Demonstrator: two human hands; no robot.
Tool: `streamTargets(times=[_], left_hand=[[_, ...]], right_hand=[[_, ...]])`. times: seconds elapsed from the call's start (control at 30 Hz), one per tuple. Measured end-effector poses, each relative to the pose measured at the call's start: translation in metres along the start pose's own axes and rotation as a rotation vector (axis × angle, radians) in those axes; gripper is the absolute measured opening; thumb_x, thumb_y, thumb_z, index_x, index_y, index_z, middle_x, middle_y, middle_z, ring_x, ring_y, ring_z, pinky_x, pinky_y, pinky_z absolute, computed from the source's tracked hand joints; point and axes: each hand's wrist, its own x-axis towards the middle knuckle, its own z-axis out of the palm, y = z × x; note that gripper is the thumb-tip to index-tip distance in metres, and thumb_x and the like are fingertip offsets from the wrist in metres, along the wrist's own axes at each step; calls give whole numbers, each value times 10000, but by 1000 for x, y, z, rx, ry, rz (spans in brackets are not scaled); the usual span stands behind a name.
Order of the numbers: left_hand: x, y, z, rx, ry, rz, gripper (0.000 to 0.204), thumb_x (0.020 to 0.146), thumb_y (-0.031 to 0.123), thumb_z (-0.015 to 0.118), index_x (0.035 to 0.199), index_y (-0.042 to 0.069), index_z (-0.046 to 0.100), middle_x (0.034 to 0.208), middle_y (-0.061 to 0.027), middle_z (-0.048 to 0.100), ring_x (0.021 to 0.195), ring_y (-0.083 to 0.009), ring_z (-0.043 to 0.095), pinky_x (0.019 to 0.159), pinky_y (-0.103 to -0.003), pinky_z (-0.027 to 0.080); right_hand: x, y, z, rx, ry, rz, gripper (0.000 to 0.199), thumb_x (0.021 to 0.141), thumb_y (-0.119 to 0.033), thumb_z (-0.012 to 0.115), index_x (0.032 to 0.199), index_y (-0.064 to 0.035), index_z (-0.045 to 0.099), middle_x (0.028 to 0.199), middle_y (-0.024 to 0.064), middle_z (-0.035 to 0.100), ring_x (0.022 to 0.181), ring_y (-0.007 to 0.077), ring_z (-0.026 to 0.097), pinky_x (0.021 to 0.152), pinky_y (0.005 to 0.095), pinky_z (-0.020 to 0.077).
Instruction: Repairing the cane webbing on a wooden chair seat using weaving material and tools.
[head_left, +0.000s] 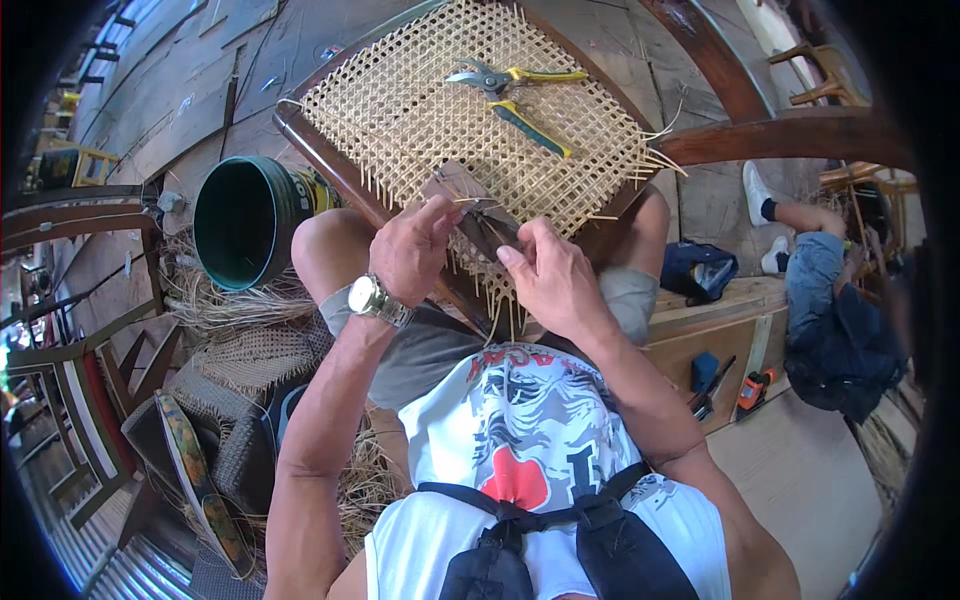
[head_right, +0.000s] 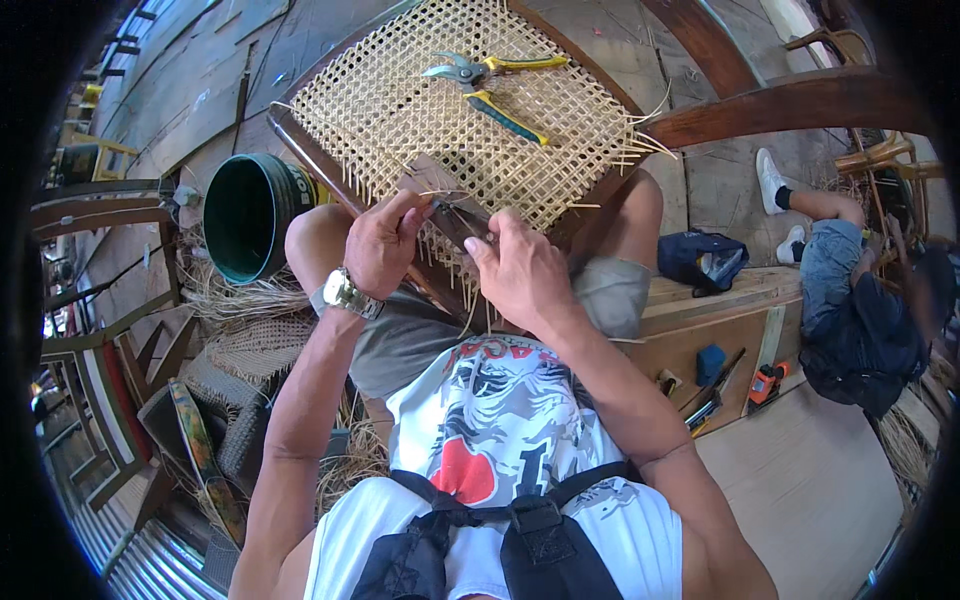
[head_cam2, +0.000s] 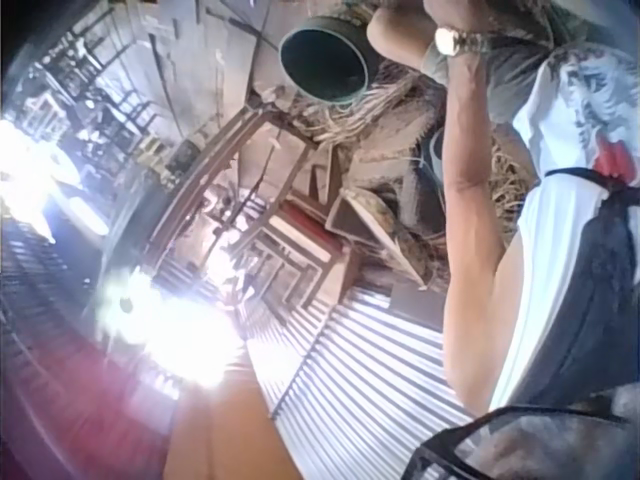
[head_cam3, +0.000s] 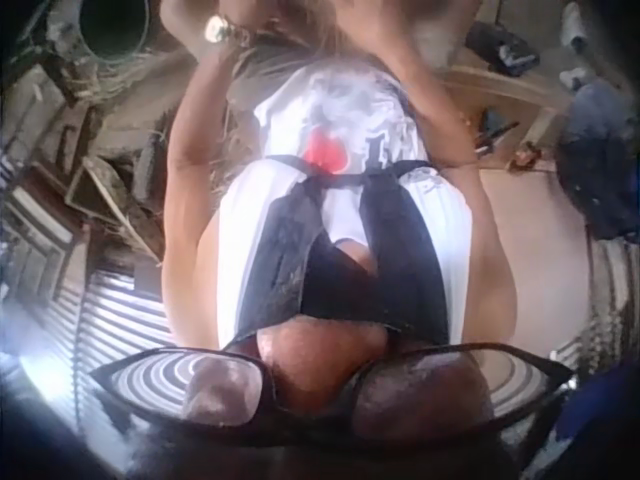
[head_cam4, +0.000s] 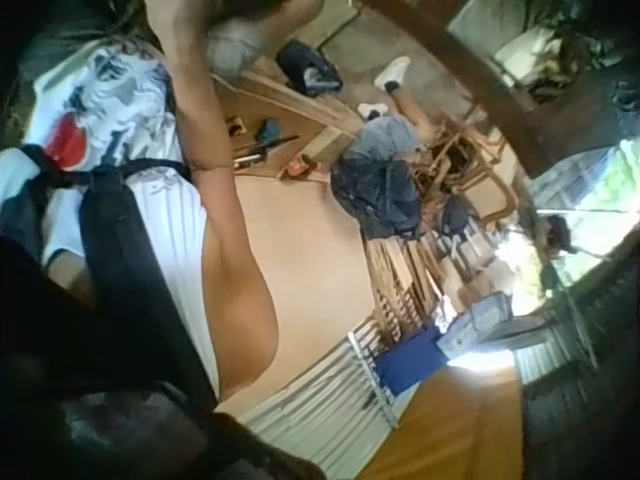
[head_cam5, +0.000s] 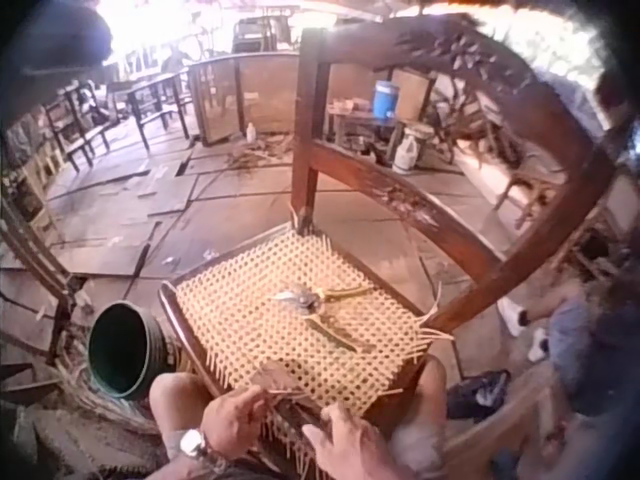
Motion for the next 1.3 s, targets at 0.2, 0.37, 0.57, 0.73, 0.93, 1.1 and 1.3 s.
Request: streamTargets(times=[0.2, 0.37, 0.57, 0.73, 0.93, 1.1, 1.3], left_hand=[[0, 2, 0, 7, 27, 27, 76, 962, 146, 573, 1026, 156, 613, 830, -115, 664, 781, -363, 665, 607, -471, 508], [-1, 3, 1, 42, 31, 25, 65, 969, 152, 564, 1016, 157, 610, 850, -114, 670, 781, -367, 664, 611, -471, 514], [-2, 1, 1, 4, 31, 21, 66, 972, 148, 556, 1010, 147, 610, 864, -114, 677, 794, -370, 666, 625, -468, 520], [0, -3, 1, -38, 16, 19, 92, 992, 118, 566, 1021, 59, 630, 903, -145, 696, 805, -355, 681, 678, -416, 518], [1, -2, 1, -61, 21, 25, 81, 972, 137, 546, 1022, 132, 609, 899, -113, 705, 812, -377, 675, 645, -463, 526], [0, -2, 3, -54, 15, -3, 83, 977, 148, 545, 1025, 141, 612, 906, -101, 710, 810, -370, 679, 639, -464, 527], [0, 0, 3, -23, 33, 14, 96, 975, 149, 542, 1031, 158, 619, 901, -97, 704, 809, -363, 679, 632, -462, 528]], right_hand=[[5, 22, 22, 67, -56, 125, 318, 957, -311, 619, 830, -20, 591, 798, 229, 645, 797, 426, 668, 679, 506, 498], [-23, 69, 12, 85, -37, -5, 365, 970, -302, 610, 771, 3, 585, 713, 203, 604, 639, 351, 596, 609, 421, 467], [-150, 136, -82, 71, -422, 542, 300, 948, -310, 633, 897, -17, 674, 773, 106, 649, 696, 249, 606, 652, 384, 480], [-119, 92, -104, -323, 64, -239, 449, 919, -240, 693, 1291, -25, 565, 1064, 99, 669, 875, 174, 680, 825, 325, 520], [-11, 31, -14, 738, -339, 377, 313, 1009, -245, 616, 1200, -6, 548, 1040, 89, 646, 609, 130, 659, 474, 232, 453], [12, 46, 26, 573, -185, 304, 232, 988, -232, 633, 898, -20, 605, 691, 47, 601, 576, 119, 611, 475, 269, 403], [-76, 83, -18, -2, 141, -55, 167, 944, -149, 638, 831, -45, 574, 730, 199, 602, 699, 399, 627, 614, 450, 479]])
